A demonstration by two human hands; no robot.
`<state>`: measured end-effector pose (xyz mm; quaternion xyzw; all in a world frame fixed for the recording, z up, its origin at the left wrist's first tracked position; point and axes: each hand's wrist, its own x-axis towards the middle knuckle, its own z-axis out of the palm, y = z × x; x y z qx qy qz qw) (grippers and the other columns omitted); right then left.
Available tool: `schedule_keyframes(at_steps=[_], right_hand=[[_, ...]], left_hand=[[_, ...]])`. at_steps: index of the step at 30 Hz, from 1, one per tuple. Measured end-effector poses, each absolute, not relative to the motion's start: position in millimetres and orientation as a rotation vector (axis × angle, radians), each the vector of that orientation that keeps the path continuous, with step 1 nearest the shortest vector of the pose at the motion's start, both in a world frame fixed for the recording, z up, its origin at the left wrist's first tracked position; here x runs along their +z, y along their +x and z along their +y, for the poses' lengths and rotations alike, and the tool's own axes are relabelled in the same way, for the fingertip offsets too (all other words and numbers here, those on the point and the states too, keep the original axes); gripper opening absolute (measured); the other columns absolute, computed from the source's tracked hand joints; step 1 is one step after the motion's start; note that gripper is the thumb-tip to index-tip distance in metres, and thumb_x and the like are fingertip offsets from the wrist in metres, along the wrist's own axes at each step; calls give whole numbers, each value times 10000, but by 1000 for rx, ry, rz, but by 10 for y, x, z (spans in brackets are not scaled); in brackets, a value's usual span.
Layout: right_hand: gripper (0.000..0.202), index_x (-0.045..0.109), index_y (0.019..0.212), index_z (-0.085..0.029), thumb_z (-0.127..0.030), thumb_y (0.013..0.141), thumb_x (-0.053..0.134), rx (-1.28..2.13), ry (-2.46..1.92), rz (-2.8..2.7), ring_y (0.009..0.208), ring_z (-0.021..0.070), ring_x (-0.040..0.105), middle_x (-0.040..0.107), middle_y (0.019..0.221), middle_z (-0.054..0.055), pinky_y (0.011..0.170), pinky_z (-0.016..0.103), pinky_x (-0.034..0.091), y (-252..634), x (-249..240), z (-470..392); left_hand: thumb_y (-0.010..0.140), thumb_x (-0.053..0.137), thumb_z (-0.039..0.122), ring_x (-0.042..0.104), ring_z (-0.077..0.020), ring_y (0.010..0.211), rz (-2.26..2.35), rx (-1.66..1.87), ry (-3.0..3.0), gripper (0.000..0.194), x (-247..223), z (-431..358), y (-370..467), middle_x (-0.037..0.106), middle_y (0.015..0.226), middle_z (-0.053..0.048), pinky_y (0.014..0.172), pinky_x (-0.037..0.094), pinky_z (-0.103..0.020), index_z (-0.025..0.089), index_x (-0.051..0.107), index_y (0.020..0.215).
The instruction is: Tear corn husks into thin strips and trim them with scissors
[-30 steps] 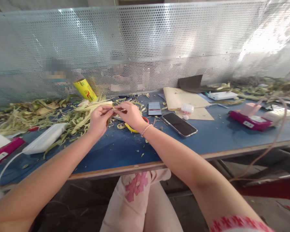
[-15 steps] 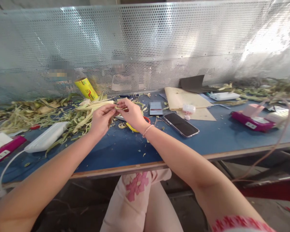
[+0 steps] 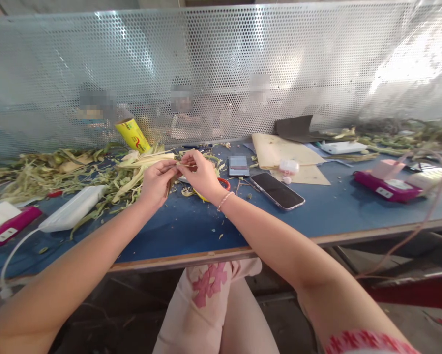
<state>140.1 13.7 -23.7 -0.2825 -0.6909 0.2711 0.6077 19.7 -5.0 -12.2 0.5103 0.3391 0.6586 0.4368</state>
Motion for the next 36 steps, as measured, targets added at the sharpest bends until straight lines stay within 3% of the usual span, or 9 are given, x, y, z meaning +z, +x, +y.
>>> schedule_keyframes(at_steps=[8,20,36], right_hand=[[148,465,782,-195,-237,705,584,716,-696,-1450,659,89,555,563,732,-20,675,263,489,1387,-200,107],[199,427,853,-215,-114,698,501,715,-582,-1499,784,98,580,559,827,1,718,249,490,1383,-162,66],[229,431,916,-225,-191,725,552,503,-425,-1700,774,108,568,542,806,-2,767,288,492,1509,-84,19]], left_hand=[[534,742,220,632,-109,665,779,1662,1314,212,-175,-32,222,674,685,2,769,510,-292,156,622,696],[601,725,272,641,-135,817,801,1686,1491,258,-186,-40,199,692,847,-30,780,502,-278,186,626,823],[599,725,285,642,-138,784,817,1692,1649,219,-85,-178,155,686,859,-43,731,506,-271,182,591,738]])
